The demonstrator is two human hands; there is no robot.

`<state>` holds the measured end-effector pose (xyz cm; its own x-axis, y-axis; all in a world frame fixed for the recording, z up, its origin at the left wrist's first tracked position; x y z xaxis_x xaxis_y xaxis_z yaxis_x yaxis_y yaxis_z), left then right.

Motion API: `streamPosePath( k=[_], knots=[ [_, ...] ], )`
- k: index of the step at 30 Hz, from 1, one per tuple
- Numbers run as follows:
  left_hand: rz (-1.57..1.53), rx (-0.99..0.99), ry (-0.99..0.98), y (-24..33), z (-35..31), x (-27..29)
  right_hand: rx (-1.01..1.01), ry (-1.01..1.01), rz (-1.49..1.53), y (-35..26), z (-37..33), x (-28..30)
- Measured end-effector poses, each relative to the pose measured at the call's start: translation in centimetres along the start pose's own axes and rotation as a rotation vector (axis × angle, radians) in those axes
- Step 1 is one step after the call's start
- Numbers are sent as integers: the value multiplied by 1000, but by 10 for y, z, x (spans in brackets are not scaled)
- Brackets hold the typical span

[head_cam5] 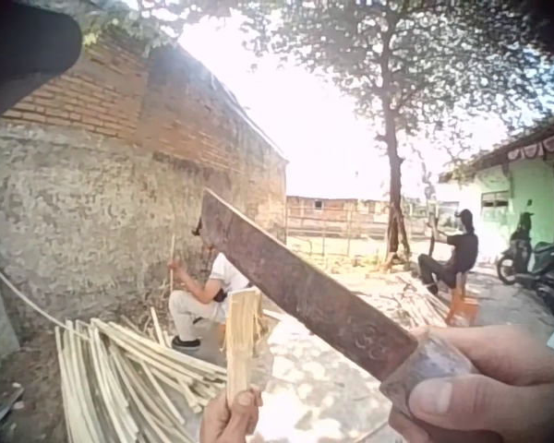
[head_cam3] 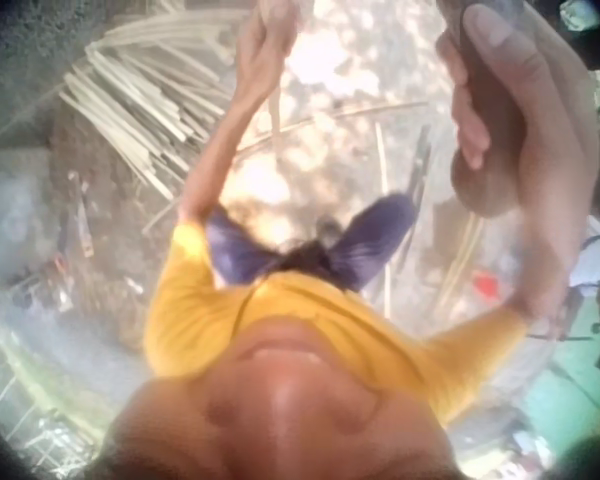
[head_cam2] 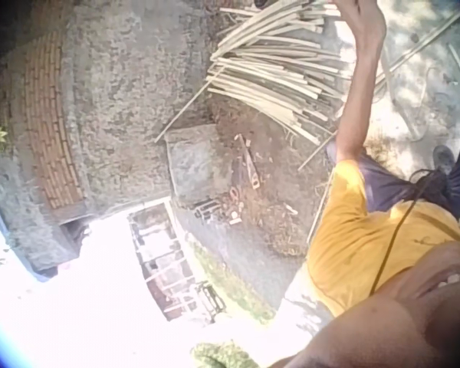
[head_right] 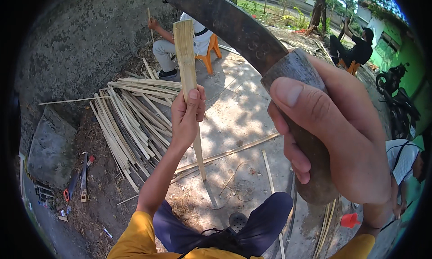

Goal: The person trims a long bamboo strip by pulling it against the blade of a machete held in their hand, removing shavings to thin the material. They repeat the action several times to reach a desired thickness and pick up a new strip from the ground to continue.

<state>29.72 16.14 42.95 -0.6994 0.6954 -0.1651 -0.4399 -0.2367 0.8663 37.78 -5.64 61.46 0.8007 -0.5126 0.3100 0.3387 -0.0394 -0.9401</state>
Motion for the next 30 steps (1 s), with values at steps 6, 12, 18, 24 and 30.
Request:
streamPosePath(
  k=[6, 12, 18, 24, 30],
  knots=[
    [25, -3, 28, 1, -2, 7, -11, 1, 36, 0, 3, -4],
    [44, -6, 38, 3, -2, 8, -23, -11, 23, -6, -1, -10],
    [52, -22, 37, 6, -3, 11, 1, -48, -8, -9, 2, -12],
    [63, -33, 43, 4, -2, 14, 24, -96, -5, -10, 0, -14],
    [61, -8, 59, 4, -2, 16, 30, -93, 5, -14, 0, -17]
  ],
)
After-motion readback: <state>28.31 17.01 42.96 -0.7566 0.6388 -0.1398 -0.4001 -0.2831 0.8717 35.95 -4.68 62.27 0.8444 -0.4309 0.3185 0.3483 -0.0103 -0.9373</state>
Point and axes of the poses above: each hand's wrist, its own z-axis towards the middle knuckle, its own x-axis out of the back of the hand, y = z × x, the point moved 4 cm from there along z, towards the middle knuckle, and after that the axes turned 4 degrees about x, right-handed, at the moved point
